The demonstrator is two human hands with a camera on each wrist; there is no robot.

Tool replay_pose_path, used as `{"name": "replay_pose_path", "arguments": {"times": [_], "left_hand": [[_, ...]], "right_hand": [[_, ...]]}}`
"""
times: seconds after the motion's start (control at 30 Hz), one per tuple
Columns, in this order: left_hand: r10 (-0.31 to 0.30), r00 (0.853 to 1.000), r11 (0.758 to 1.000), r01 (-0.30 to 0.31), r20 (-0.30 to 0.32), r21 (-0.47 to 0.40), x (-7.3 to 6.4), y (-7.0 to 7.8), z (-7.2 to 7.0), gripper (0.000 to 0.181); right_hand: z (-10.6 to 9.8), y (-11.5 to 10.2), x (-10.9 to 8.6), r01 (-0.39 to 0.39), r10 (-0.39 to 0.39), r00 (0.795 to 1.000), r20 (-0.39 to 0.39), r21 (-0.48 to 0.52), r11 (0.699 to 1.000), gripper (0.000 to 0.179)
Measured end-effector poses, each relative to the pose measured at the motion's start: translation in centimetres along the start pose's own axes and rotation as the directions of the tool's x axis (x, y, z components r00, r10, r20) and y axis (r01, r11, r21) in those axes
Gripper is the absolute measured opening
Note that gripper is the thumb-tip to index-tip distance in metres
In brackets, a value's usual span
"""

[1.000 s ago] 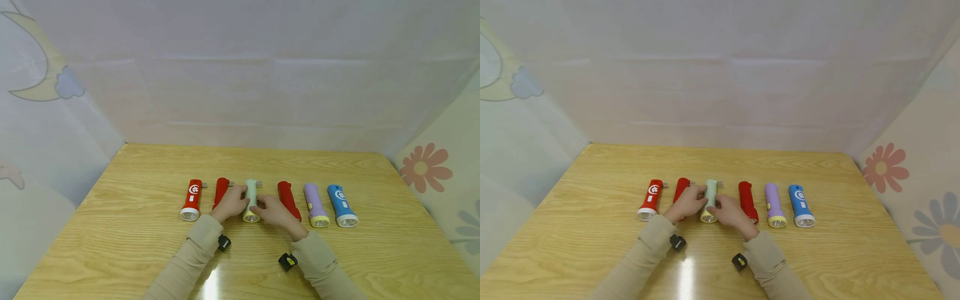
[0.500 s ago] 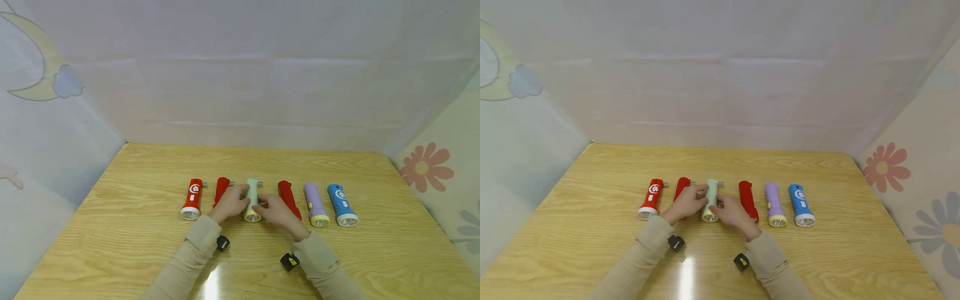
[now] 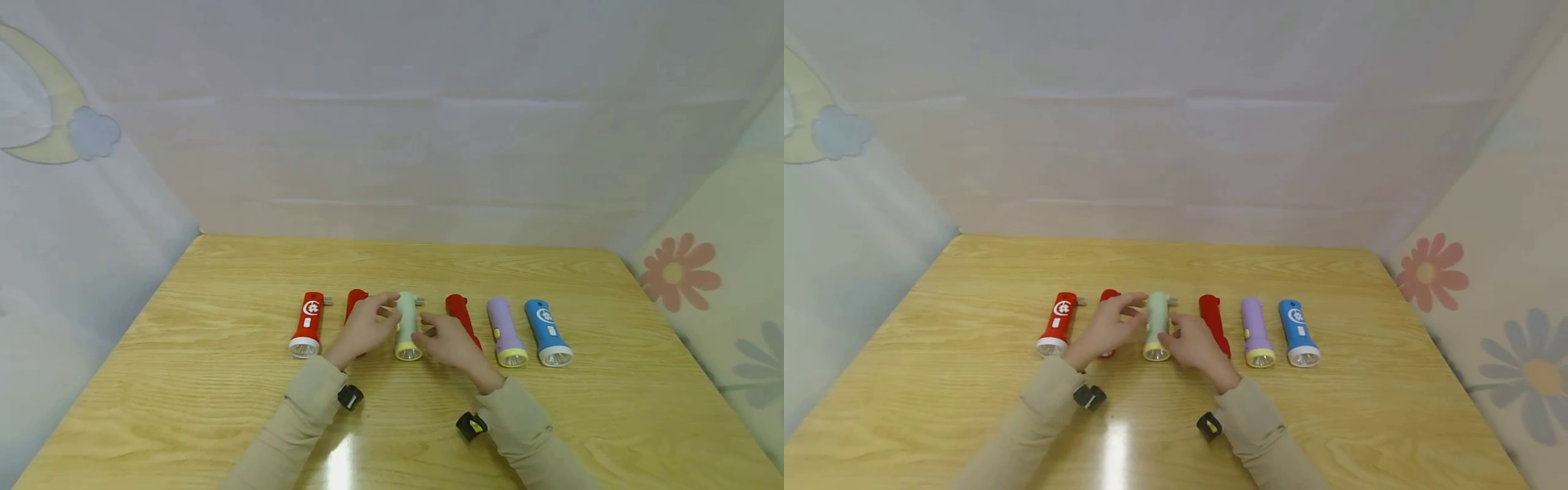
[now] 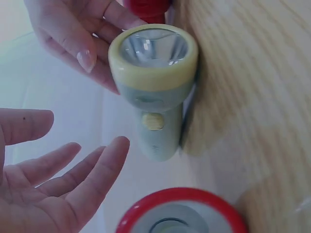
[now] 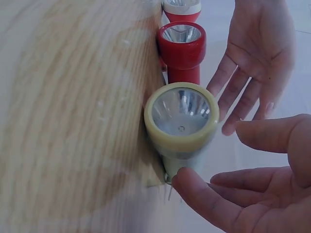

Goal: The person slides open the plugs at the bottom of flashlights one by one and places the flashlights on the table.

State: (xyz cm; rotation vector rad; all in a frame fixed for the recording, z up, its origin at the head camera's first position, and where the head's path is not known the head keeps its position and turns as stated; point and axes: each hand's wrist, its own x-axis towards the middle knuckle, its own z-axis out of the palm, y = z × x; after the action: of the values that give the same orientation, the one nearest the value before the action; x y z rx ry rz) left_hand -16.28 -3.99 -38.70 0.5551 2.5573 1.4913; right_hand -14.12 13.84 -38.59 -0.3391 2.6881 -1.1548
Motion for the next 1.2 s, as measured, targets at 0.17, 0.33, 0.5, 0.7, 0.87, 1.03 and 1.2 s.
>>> {"name": "replay_pose_path", "arguments": {"times": [0.17, 0.33, 0.5, 0.7, 0.87, 1.03, 1.2], "left_hand": [[-0.007, 1.0, 0.999, 0.007, -0.013, -0.037, -0.1, 0.5, -0.4, 0.037], [-0.018, 1.0, 0.998, 0.017, -0.011, -0.062, 0.0, 0.6, -0.6, 0.034], [0.002, 1.0, 0.998, -0.002, 0.003, -0.063, -0.1, 0.7, -0.6, 0.032], [0.012, 1.0, 0.998, -0.011, 0.012, -0.054, -0.5, 0.9, -0.6, 0.031], [0.017, 1.0, 0.998, -0.016, 0.01, -0.059, -0.7, 1.0, -0.6, 0.03], [0.039, 0.999, 0.996, -0.038, 0.007, -0.075, -0.7, 1.3, -0.4, 0.029], [0.073, 0.996, 0.995, -0.07, 0.04, -0.076, -0.3, 1.6, 0.1, 0.029]], "right_hand": [[-0.9, 0.3, -0.8, 0.023, -0.023, 0.998, -0.054, 0.005, 1.0, 0.044], [-2.1, 0.9, -2.0, 0.058, -0.057, 0.994, -0.09, 0.013, 0.998, 0.043], [-3.0, 1.4, -3.2, 0.089, -0.089, 0.986, -0.142, -0.007, 0.996, 0.041], [-3.9, 2.4, -4.5, 0.101, -0.098, 0.981, -0.165, 0.011, 0.995, 0.038], [-4.7, 3.0, -5.4, 0.127, -0.124, 0.974, -0.19, 0.002, 0.992, 0.038], [-5.5, 3.2, -6.0, 0.122, -0.125, 0.968, -0.217, -0.028, 0.992, 0.036], [-5.9, 3.2, -6.2, 0.118, -0.127, 0.968, -0.215, -0.055, 0.992, 0.035]]}}
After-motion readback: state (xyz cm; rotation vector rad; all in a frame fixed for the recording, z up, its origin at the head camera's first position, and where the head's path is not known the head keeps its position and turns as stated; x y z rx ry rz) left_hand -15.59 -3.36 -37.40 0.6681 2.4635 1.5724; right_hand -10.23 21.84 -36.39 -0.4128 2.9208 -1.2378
